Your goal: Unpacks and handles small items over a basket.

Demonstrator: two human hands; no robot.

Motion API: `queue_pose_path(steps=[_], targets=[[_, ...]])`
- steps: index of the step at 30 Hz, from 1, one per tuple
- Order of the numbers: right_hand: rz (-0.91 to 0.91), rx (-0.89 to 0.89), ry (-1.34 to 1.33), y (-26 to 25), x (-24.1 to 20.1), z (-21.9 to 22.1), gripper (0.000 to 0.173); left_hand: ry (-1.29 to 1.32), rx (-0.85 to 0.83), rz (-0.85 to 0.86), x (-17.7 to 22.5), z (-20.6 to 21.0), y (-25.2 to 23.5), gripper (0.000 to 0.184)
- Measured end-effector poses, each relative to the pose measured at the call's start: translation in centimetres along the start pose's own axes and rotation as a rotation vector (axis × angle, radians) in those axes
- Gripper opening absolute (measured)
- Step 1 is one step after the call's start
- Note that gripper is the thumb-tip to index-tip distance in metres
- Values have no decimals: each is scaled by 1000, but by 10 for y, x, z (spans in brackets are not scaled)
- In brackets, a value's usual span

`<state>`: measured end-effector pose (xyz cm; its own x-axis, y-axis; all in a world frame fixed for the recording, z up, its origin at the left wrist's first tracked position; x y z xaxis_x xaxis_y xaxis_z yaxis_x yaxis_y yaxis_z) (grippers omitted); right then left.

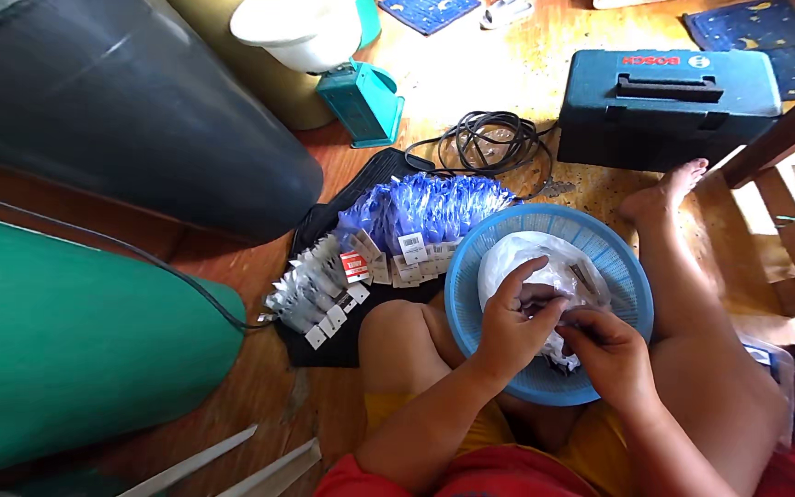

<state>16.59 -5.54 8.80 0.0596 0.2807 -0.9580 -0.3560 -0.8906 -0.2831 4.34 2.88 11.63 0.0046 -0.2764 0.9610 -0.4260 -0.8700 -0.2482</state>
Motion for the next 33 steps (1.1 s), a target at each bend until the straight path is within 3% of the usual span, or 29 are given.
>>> queue_pose_path(steps=[4, 9, 15, 33], targets=[[-32, -17, -51, -1, -4, -5, 8, -3, -7, 22, 5, -1, 1, 51], [-93, -73, -343, -7, -8, -15, 5, -82, -54, 181, 14, 3, 5, 48], [-22, -22, -527, -9, -5, -14, 9, -109, -122, 269, 17, 13, 11, 46], [15, 153, -631, -6, 10, -6, 6, -249, -99, 362, 9, 13, 16, 44]])
Point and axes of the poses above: each hand's wrist, its own y-axis away from the middle knuckle, its own z-axis out of the palm, x = y × z, the point moved 5 cm from there along -y, towards the middle knuckle, and after that the axes turned 9 degrees about -y, right-handed, at the moved point
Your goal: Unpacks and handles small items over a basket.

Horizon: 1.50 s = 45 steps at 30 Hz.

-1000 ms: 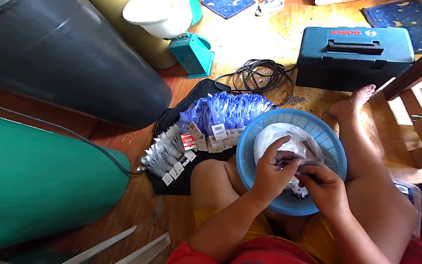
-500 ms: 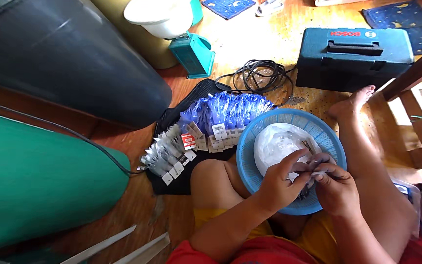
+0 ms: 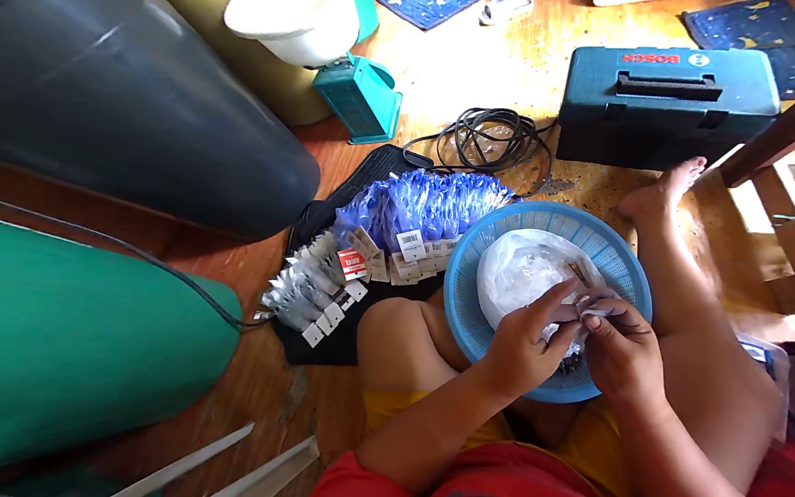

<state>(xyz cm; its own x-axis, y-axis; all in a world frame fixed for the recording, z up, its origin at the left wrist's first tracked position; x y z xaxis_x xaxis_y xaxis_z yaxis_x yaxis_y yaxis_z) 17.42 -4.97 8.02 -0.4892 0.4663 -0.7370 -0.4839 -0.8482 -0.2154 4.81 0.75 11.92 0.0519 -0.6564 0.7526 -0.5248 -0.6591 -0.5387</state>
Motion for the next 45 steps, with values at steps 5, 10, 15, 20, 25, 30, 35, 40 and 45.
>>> queue_pose_path(steps=[5, 10, 15, 20, 25, 30, 35, 40, 45], targets=[[5, -1, -2, 1, 0, 3, 7, -5, 5, 17, 0, -3, 0, 44], [4, -33, 25, -2, -4, 7, 5, 123, 35, -136, -7, -6, -1, 47], [19, -205, 63, -12, -24, 4, 9, 162, 133, -202, -20, -26, 0, 50], [43, -367, -12, -19, -40, 4, 11, 240, 185, -167, -23, -35, 3, 30], [83, -373, -59, -18, -43, 6, 11, 259, 196, -140, -19, -35, 6, 20], [106, -365, 26, -6, -29, 11, 9, 243, 199, -100, -7, -32, 5, 22], [52, -299, 112, 3, -15, 20, 7, 220, 158, -61, 3, -27, 3, 20], [35, -206, 108, 4, -12, 22, 8, 229, 121, -44, 7, -22, 5, 19], [20, -150, 96, 4, -11, 23, 8, 188, 109, -45, 8, -21, 7, 19]])
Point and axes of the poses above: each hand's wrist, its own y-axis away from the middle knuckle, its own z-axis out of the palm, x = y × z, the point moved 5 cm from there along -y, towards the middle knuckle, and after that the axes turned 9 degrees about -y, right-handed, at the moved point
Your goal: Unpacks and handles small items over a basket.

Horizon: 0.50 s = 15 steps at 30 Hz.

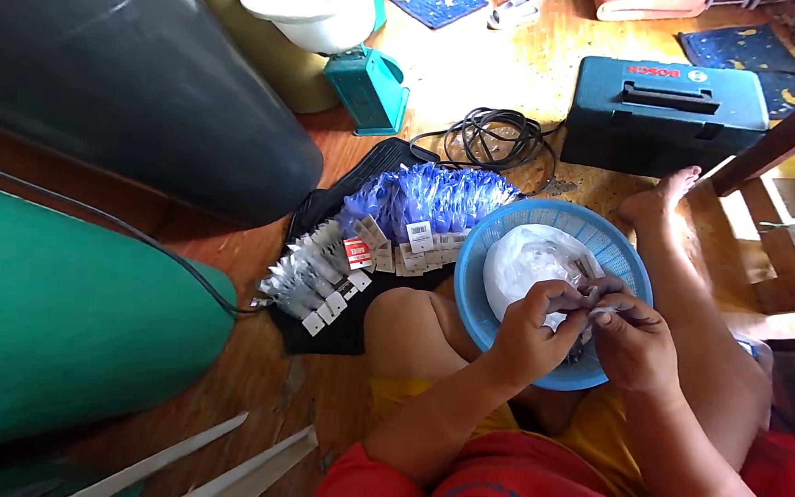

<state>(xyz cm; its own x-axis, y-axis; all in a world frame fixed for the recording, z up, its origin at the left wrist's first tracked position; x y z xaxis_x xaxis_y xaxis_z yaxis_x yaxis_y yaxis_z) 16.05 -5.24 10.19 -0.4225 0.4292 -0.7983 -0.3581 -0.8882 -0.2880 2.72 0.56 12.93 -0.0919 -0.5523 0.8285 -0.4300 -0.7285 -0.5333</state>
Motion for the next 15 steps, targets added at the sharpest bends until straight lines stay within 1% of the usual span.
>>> queue_pose_path(steps=[11, 13, 15], targets=[[-18, 128, -7, 4, 6, 1, 5, -114, -32, 17, -4, 1, 2, 21], [-12, 149, -16, 5, 8, 1, 7, -148, -33, 44, -7, 1, 3, 21], [27, 159, -44, 5, 10, 2, 16, -175, -42, 75, -9, 0, 4, 21]])
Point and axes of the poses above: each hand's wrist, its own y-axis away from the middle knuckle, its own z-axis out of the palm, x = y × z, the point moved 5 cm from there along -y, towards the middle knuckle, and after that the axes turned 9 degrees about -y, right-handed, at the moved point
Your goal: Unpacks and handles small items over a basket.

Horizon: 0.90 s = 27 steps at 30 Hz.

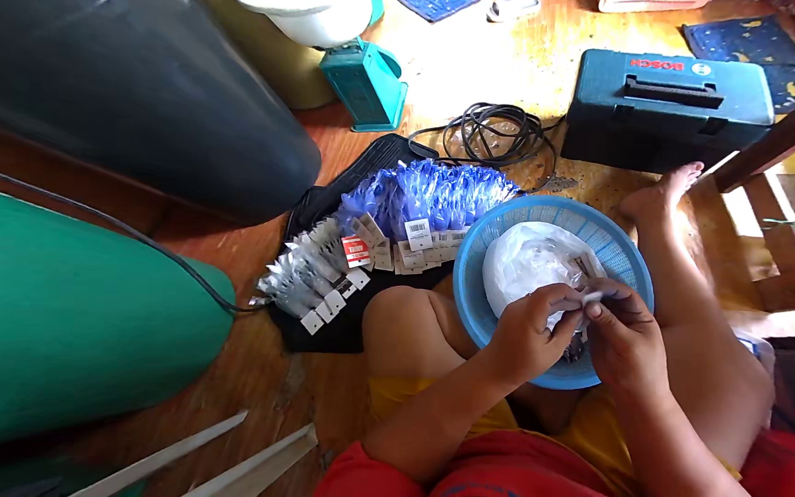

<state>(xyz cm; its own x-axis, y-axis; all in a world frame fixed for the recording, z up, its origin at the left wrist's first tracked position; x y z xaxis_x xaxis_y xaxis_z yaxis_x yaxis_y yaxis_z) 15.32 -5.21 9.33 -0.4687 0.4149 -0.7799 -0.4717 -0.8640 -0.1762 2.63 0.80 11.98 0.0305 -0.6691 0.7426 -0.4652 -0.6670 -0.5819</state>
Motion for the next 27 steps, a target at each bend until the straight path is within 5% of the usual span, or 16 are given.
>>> queue_pose_path(steps=[8, 14, 19, 27], targets=[[65, -58, 134, -3, -1, -9, 5, 87, -21, 24, -15, 4, 7, 27], [-29, -265, 128, -8, -26, -9, 11, -39, -425, -243, -35, 23, 4, 49], [-100, -369, 21, -11, -49, -19, 12, -38, -488, -136, -34, 21, 2, 29], [-105, -345, -187, -13, -53, -23, 9, 68, -588, -110, -23, 26, 8, 32]])
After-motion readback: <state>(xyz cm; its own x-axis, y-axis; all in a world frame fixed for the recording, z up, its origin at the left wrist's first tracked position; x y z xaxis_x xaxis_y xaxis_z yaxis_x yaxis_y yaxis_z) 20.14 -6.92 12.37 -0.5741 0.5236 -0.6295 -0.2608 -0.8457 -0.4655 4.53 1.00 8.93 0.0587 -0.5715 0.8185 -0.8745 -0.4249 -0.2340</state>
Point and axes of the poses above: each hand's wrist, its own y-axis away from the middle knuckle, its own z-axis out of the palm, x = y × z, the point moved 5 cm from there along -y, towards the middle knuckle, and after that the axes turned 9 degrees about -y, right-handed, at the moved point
